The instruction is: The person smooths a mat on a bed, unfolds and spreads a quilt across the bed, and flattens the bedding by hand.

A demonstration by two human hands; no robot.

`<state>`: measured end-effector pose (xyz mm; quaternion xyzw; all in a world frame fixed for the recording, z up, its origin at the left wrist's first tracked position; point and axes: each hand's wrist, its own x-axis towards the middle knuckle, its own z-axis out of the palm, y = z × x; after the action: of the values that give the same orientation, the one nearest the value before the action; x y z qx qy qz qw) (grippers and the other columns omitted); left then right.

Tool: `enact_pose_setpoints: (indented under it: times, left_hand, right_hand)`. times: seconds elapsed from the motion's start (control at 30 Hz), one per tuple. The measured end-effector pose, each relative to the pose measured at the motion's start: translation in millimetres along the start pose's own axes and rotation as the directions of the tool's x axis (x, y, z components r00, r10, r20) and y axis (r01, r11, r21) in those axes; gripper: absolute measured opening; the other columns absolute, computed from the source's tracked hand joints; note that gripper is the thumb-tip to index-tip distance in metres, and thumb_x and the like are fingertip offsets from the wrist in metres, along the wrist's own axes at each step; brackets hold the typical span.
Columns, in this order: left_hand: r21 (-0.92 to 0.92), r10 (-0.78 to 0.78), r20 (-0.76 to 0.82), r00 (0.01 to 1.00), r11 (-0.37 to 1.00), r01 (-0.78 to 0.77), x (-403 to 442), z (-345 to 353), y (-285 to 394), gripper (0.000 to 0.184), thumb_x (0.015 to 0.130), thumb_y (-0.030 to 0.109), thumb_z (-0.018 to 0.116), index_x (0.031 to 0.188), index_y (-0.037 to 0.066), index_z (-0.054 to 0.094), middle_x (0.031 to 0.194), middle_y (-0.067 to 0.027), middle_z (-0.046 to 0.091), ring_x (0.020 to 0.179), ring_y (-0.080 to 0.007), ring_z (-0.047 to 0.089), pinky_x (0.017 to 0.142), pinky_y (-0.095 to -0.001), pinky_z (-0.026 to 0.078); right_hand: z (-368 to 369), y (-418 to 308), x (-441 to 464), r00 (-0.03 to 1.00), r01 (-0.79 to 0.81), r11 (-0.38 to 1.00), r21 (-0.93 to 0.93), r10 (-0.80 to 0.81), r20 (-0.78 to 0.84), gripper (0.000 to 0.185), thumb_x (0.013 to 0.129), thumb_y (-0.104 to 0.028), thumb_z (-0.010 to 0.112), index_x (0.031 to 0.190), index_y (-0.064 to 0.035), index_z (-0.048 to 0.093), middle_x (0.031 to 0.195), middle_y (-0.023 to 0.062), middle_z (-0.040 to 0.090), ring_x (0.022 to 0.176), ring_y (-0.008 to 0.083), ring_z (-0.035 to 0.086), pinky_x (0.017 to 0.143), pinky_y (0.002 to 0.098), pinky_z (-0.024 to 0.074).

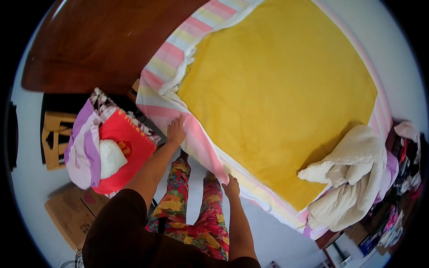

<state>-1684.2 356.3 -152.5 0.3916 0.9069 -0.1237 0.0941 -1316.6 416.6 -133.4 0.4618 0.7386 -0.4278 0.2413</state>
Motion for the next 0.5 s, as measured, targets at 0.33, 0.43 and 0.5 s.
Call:
enact_pose_setpoints:
  times: [0.33, 0.43, 0.5]
  left_hand:
    - [-0.167, 0.655, 0.682, 0.324, 0.571, -0.804, 71.8, 6.1, -99.0, 0.029, 0.077, 0.013, 0.051, 0.103, 0.010, 0.062, 0.093, -0.0151, 0.062, 0.087, -0.0285, 0.060, 0.077, -0.0399, 0.045]
    - [-0.150, 0.348, 0.937, 0.038, 0.499, -0.854, 68.0, -10.0, -129.7, 0.027, 0.076, 0.021, 0.054, 0.100, 0.012, 0.066, 0.100, -0.0162, 0.062, 0.093, -0.0290, 0.059, 0.079, -0.0392, 0.046]
    - [-0.046, 0.087, 0.996, 0.007, 0.584, -0.810, 72.6, -6.1, -104.0, 0.026, 0.078, 0.023, 0.054, 0.098, 0.013, 0.067, 0.100, -0.0157, 0.062, 0.092, -0.0291, 0.060, 0.079, -0.0398, 0.047]
  right_hand:
    - [45.0, -60.4, 54.7, 0.978, -0.155, 0.980, -0.128, 0.134, -0.159, 0.076, 0.071, -0.016, 0.065, 0.136, -0.0284, 0.027, 0.131, 0.0159, 0.036, 0.117, 0.0324, 0.041, 0.092, 0.0459, 0.0381]
    - [63.3, -69.7, 46.6, 0.995, -0.102, 0.949, -0.297, 0.103, -0.010, 0.073, 0.069, -0.024, 0.066, 0.133, -0.0333, 0.033, 0.135, 0.0214, 0.031, 0.119, 0.0339, 0.039, 0.094, 0.0482, 0.0354]
    - [61.3, -78.6, 42.9, 0.970, -0.064, 0.950, -0.307, 0.131, 0.203, 0.065, 0.069, -0.032, 0.066, 0.129, -0.0306, 0.041, 0.139, 0.0179, 0.027, 0.123, 0.0343, 0.035, 0.094, 0.0498, 0.0352]
